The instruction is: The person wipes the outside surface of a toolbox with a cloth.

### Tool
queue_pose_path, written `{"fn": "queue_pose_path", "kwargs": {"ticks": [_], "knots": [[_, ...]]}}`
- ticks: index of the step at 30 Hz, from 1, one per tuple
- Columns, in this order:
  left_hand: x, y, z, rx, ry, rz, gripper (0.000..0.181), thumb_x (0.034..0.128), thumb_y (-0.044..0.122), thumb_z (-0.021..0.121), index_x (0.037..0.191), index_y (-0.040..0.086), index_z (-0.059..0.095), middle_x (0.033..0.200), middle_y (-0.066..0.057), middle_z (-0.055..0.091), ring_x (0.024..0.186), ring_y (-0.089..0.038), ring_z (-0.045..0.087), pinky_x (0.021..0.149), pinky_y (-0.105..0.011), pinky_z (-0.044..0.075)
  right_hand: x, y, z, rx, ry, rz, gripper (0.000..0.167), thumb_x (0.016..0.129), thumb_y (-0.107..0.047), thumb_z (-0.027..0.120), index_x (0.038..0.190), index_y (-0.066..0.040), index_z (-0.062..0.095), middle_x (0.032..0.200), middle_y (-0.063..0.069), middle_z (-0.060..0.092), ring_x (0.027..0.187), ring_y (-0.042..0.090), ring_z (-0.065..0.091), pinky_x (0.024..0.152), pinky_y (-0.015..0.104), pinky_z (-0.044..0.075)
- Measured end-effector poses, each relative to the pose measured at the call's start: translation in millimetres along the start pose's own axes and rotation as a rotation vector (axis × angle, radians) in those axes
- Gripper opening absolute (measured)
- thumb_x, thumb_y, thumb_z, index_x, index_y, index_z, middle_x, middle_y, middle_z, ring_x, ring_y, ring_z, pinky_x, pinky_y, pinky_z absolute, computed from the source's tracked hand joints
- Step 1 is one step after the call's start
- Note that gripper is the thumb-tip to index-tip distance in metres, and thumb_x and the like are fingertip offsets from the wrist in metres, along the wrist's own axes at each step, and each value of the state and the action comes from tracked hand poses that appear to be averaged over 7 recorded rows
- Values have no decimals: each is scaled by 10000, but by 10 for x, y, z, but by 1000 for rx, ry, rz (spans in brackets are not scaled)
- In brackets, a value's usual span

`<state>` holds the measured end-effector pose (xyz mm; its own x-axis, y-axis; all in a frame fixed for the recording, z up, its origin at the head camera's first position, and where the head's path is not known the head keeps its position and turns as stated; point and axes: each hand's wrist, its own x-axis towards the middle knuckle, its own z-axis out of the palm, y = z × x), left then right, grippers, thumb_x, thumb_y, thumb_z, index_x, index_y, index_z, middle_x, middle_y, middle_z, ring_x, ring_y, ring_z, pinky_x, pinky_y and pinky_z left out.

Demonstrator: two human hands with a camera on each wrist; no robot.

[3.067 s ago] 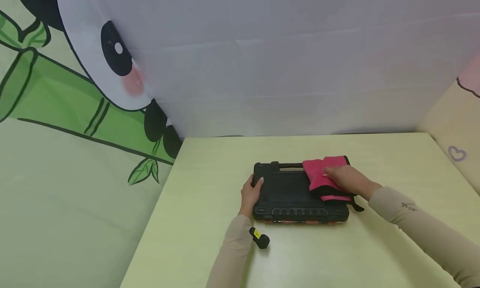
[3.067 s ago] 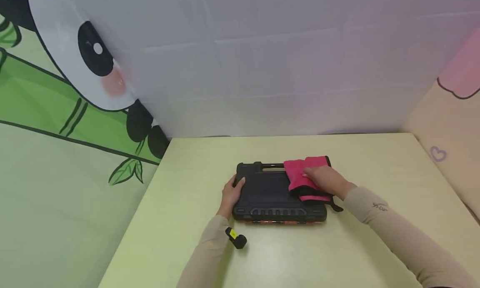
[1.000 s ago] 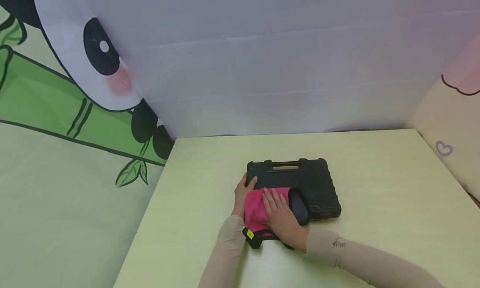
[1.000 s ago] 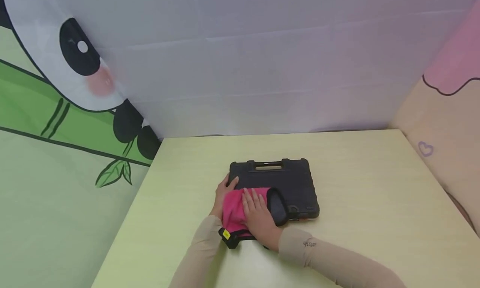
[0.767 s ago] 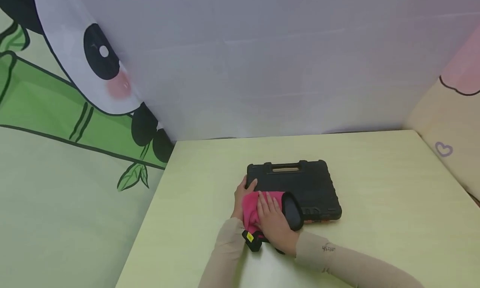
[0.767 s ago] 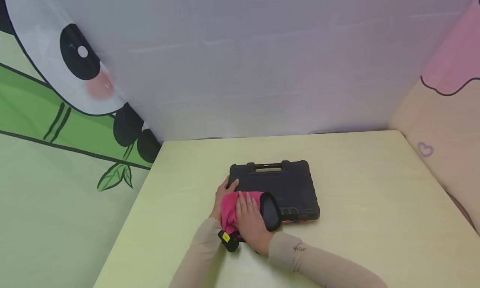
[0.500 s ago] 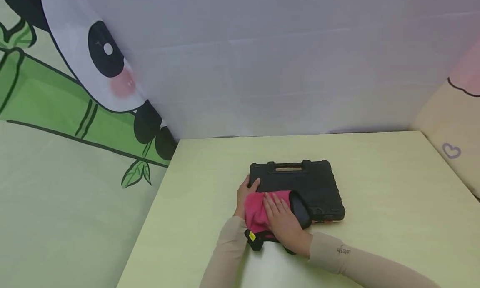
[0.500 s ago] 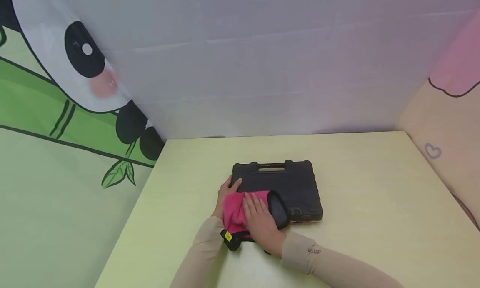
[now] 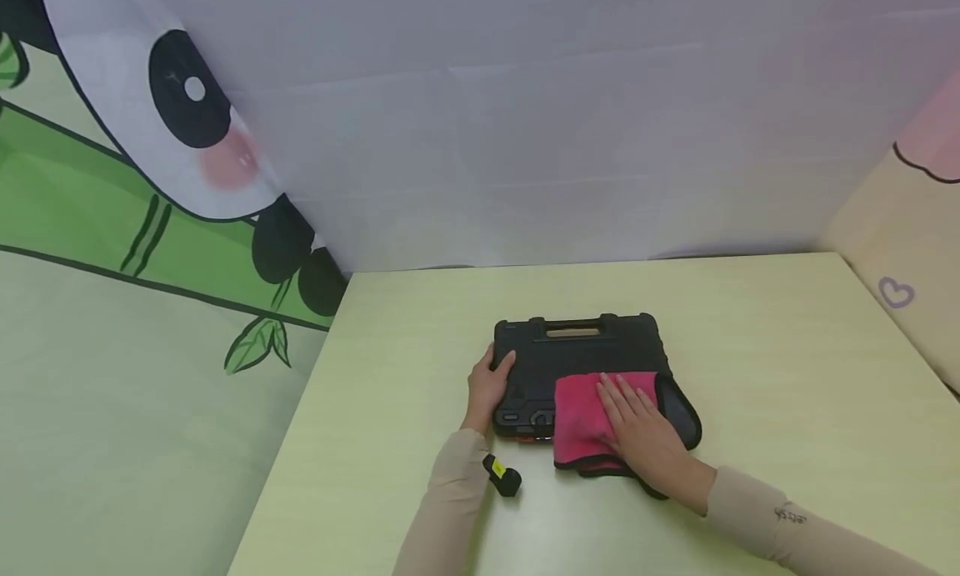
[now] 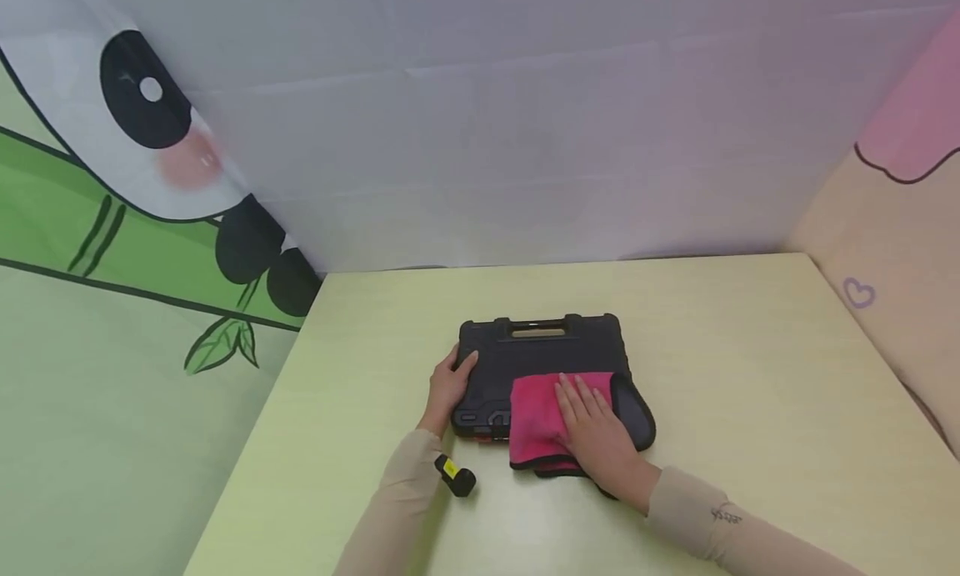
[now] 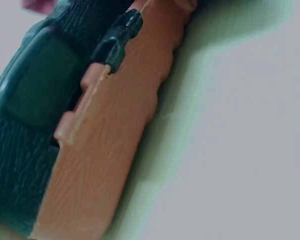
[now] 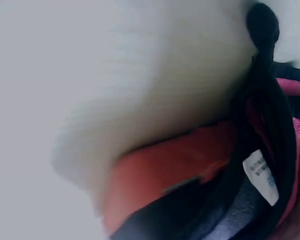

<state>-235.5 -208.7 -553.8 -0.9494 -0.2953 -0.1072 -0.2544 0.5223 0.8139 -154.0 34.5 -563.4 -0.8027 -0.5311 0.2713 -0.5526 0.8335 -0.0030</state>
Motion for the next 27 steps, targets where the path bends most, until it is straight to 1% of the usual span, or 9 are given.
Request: {"fn": "queue_pose_path", "kwargs": {"ticks": [3,7,10,12,14,16,20,25,27], "knots": [[31,4,6,0,9,-2,636,909,423,520,1416,78,355,1416,-143,421,1316,-324,380,1071,-454,327,-80,215,7,4,-16,9,741,809,-396,666,1363,17,397,1427,178,394,1313,350,374,1050,461,358],[80,3,20,-6,17,-10,640,906,427,525,1418,84,354,1421,-134,418,1323,-314,374,1079,-443,321,-163,499,17,16,-18,-41,740,835,-470,604,1366,2,396,1439,164,382,1327,348,350,1050,458,359],[104,10,47,-20,22,-8,642,904,427,529,1417,84,355,1421,-134,417,1324,-313,372,1079,-444,322,-218,760,21,63,-5,-130,732,877,-546,472,1387,-31,367,1446,147,371,1353,309,307,1160,328,160],[115,19,68,-25,22,-5,645,903,429,529,1418,83,354,1422,-134,416,1324,-314,371,1078,-444,323,-240,971,31,112,29,-205,719,891,-551,433,1395,-43,358,1445,137,371,1367,278,283,1161,224,27],[96,27,66,-38,19,0,646,903,429,528,1416,79,355,1422,-139,414,1324,-318,370,1078,-447,323,-274,1139,39,153,80,-267,720,891,-572,404,1395,-60,366,1437,118,382,1378,242,261,1125,161,-93],[83,36,54,-47,18,0,645,902,428,529,1416,78,356,1422,-139,414,1324,-319,371,1078,-450,321,-272,1252,53,173,110,-311,713,882,-570,431,1394,-75,381,1435,99,385,1390,220,244,1143,189,-73],[67,55,23,-62,14,-1,639,901,421,533,1416,84,358,1423,-135,413,1326,-316,369,1083,-451,314,-228,1262,37,213,61,-313,745,847,-575,495,1413,-109,363,1453,75,358,1402,219,206,1135,205,-118],[60,61,6,-56,5,-14,648,899,435,533,1420,94,353,1431,-124,405,1335,-306,357,1089,-446,307,-131,1094,-49,273,-30,-277,776,816,-533,588,1426,-121,341,1463,65,355,1385,241,241,1098,138,-130],[56,57,7,-53,3,-22,650,898,437,534,1421,99,351,1432,-121,404,1336,-302,356,1089,-444,307,-89,1018,-88,273,-78,-259,786,811,-545,584,1427,-124,338,1471,57,346,1377,259,258,1124,180,-92]]}}
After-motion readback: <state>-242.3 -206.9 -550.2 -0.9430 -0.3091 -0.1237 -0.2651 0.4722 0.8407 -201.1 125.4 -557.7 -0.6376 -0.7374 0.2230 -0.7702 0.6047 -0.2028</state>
